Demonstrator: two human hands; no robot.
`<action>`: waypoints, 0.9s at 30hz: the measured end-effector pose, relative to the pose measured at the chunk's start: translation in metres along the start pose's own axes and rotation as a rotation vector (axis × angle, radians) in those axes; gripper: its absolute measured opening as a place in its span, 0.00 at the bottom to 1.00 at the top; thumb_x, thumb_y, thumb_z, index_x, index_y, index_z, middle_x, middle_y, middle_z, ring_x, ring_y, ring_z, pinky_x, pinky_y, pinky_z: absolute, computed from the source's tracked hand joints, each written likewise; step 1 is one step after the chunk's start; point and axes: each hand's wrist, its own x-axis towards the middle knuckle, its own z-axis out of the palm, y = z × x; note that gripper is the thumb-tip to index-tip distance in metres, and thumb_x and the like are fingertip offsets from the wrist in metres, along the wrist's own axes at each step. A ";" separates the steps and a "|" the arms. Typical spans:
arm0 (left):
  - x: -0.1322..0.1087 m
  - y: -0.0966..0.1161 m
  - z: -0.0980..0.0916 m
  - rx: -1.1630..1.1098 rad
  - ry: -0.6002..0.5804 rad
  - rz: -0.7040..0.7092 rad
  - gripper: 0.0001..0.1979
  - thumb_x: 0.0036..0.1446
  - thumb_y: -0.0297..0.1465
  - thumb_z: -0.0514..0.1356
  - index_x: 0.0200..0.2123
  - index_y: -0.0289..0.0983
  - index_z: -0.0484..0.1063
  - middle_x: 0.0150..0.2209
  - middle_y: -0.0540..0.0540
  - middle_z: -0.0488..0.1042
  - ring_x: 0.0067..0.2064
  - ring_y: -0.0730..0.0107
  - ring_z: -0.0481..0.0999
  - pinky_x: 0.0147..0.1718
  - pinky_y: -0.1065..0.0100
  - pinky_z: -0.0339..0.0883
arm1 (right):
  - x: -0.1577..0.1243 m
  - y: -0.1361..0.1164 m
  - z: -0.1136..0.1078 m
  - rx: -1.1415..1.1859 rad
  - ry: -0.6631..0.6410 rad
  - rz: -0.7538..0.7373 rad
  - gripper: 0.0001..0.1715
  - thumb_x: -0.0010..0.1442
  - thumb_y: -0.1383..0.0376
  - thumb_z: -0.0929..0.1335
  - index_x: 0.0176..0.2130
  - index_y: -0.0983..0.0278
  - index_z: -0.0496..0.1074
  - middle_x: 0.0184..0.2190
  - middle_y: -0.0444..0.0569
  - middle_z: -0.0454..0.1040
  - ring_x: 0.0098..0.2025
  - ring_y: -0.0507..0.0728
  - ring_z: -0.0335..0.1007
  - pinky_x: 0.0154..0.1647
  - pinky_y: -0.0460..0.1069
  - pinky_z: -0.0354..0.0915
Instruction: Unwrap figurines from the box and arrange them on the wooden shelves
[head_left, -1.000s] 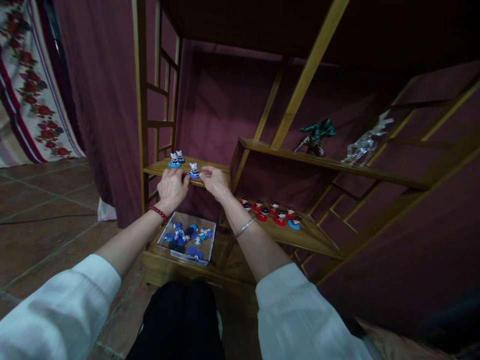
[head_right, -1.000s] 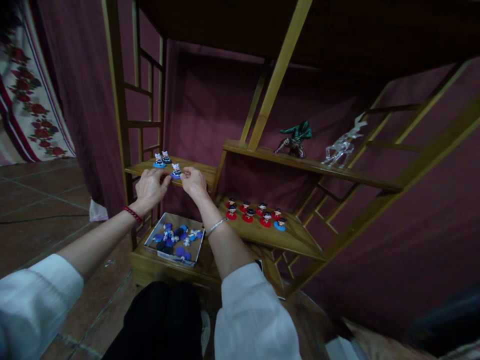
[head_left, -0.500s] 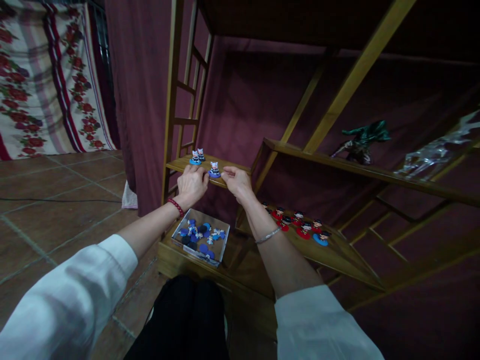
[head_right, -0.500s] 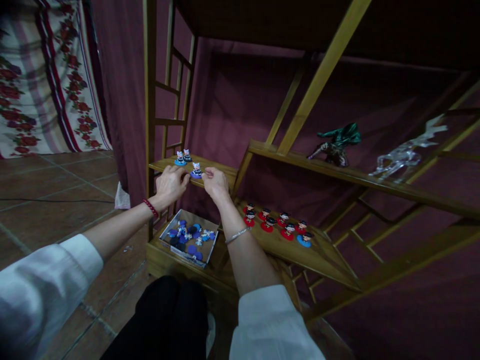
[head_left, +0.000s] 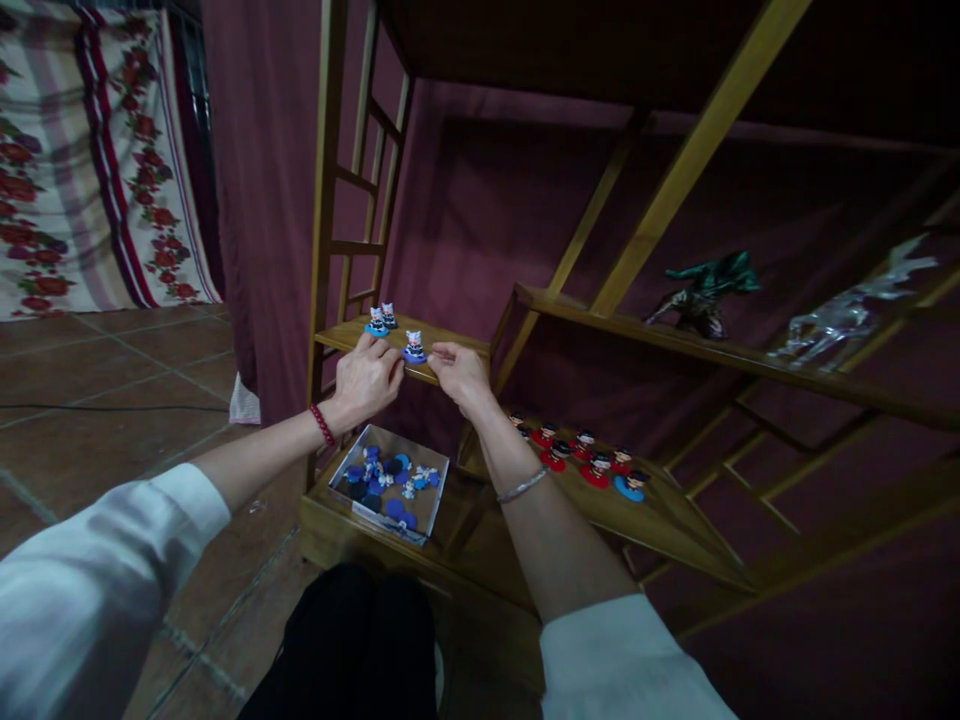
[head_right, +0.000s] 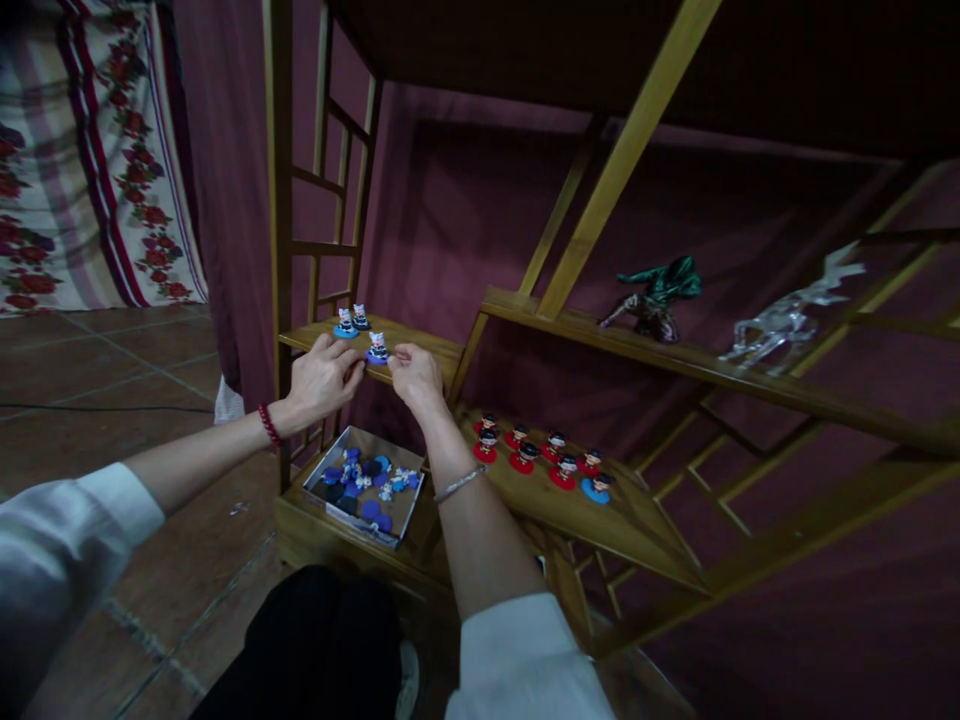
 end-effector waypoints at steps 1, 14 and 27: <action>-0.001 -0.001 0.001 -0.001 0.008 0.006 0.13 0.58 0.34 0.48 0.37 0.38 0.72 0.37 0.42 0.72 0.46 0.58 0.64 0.41 0.61 0.62 | -0.001 -0.001 -0.001 0.007 -0.006 0.009 0.14 0.52 0.66 0.67 0.41 0.65 0.72 0.40 0.50 0.77 0.40 0.53 0.74 0.45 0.47 0.67; -0.007 -0.004 0.005 0.015 0.067 0.042 0.13 0.58 0.33 0.48 0.39 0.39 0.71 0.37 0.43 0.72 0.44 0.61 0.65 0.43 0.61 0.61 | -0.002 -0.006 -0.006 0.082 -0.011 0.059 0.14 0.51 0.68 0.67 0.40 0.67 0.73 0.37 0.51 0.77 0.38 0.53 0.74 0.43 0.48 0.68; -0.004 0.003 0.010 -0.012 0.097 -0.066 0.13 0.58 0.34 0.48 0.37 0.39 0.71 0.37 0.42 0.72 0.44 0.59 0.65 0.44 0.59 0.59 | 0.006 -0.006 0.000 0.025 -0.024 0.046 0.15 0.50 0.66 0.68 0.40 0.64 0.73 0.36 0.48 0.77 0.39 0.53 0.74 0.43 0.48 0.67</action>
